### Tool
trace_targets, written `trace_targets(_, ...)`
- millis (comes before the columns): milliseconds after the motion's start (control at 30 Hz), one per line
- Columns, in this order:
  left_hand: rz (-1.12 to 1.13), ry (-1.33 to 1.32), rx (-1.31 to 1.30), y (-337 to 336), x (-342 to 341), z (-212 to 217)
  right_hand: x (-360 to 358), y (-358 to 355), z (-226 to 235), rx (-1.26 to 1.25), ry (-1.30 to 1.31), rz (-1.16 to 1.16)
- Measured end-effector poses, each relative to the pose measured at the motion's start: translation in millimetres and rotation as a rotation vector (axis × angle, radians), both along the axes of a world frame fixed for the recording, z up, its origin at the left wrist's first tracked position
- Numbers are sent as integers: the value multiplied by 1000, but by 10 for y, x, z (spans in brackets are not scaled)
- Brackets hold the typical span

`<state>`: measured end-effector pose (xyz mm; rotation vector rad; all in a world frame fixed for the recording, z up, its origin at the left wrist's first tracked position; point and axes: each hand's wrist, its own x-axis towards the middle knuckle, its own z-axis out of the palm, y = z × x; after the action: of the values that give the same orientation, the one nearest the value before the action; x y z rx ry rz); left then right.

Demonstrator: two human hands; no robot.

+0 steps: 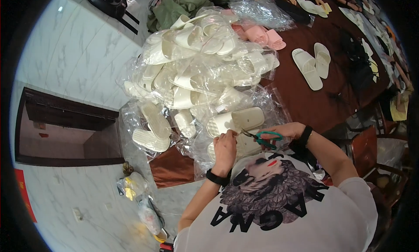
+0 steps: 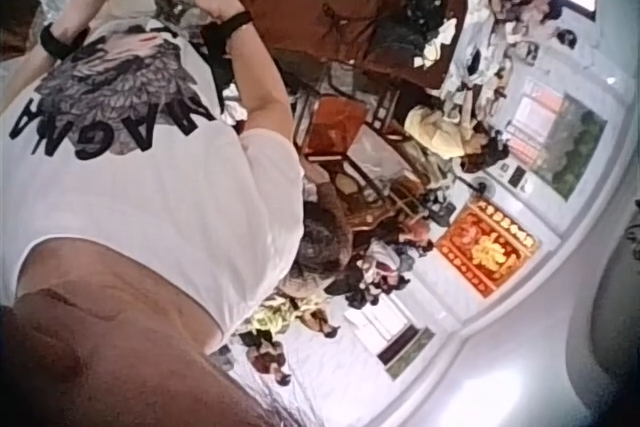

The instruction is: Unpack plastic-wrapped slippers from large bags and organize them on a table for processing.

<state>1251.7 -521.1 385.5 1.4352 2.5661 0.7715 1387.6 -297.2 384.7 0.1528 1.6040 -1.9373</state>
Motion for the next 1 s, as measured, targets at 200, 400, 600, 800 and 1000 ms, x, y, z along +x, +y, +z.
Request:
trace_targets(200, 123, -269, 167, 13, -79, -6, -158, -80, -40, -84, -81, -59)
trace_targets(400, 193, -424, 296, -14, -88, 61, -55, -252, 239, 1217, 558, 29)
trace_targets(600, 142, -401, 303, 53, -54, 182, -61, -314, 299, 1381, 806, -28)
trace_targets(800, 140, -474, 303, 76, -55, 134, -129, -402, 158, 1445, 705, 17)
trace_targets(1000, 151, -575, 359, 70, -64, 160, -113, -380, 136, 1322, 594, -114)
